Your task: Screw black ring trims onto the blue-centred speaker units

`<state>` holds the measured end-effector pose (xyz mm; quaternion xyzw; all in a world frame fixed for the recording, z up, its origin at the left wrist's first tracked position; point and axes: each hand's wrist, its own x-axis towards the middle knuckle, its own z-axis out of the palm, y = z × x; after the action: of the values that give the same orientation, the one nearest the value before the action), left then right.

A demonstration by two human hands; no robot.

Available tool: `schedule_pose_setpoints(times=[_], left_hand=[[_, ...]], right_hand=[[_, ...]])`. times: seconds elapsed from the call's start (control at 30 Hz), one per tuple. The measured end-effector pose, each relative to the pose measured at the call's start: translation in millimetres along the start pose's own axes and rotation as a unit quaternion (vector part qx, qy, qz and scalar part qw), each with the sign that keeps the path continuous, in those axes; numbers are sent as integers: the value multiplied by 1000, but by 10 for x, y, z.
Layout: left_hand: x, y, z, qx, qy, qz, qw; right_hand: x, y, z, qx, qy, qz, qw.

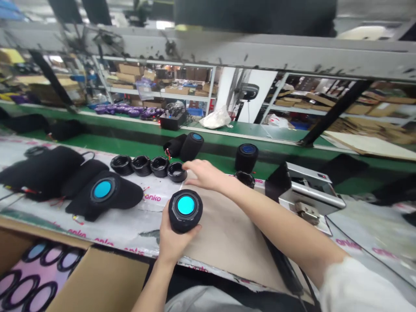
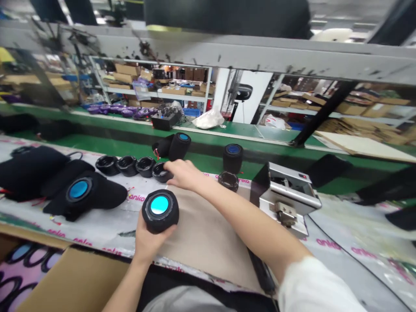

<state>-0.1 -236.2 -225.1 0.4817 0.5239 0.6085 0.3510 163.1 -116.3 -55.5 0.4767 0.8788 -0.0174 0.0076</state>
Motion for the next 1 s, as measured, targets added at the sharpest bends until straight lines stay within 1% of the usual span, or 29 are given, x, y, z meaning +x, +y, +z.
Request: schedule_pose_setpoints(times=[0.07,0.13,0.2,0.3,0.37,0.47,0.63,0.77,0.9,1.0], left_hand=[[4,6,-4,6,4,10,1000],[11,25,-14,18,5,14,1000],[13,54,-20,27,3,16,1000],[6,88,-27,40,-11,23,999],[4,86,-40,60,-24,32,997],[12,37,-72,86,-29,35,995],[31,-59,-106,81,-6,2,997],[24,-29,-128,109,-20,4,994],[31,-20,-177,151,-8,-18,988],[52,-72,-202,172,7,-23,985]], right_hand=[[336,-64,97,3,6,-34,999],[580,-75,232,-7,-11,-31,999],[711,-76,376,-18,-28,-18,999],[730,-75,538,-29,-33,-5,999],[658,-47,578,-32,-33,3,999],[455,74,554,-35,-47,25,998],[-92,367,450,-53,-86,74,992],[-491,500,443,-68,-109,104,986],[-676,536,478,-65,-94,127,985],[-803,523,402,-49,-56,129,989]])
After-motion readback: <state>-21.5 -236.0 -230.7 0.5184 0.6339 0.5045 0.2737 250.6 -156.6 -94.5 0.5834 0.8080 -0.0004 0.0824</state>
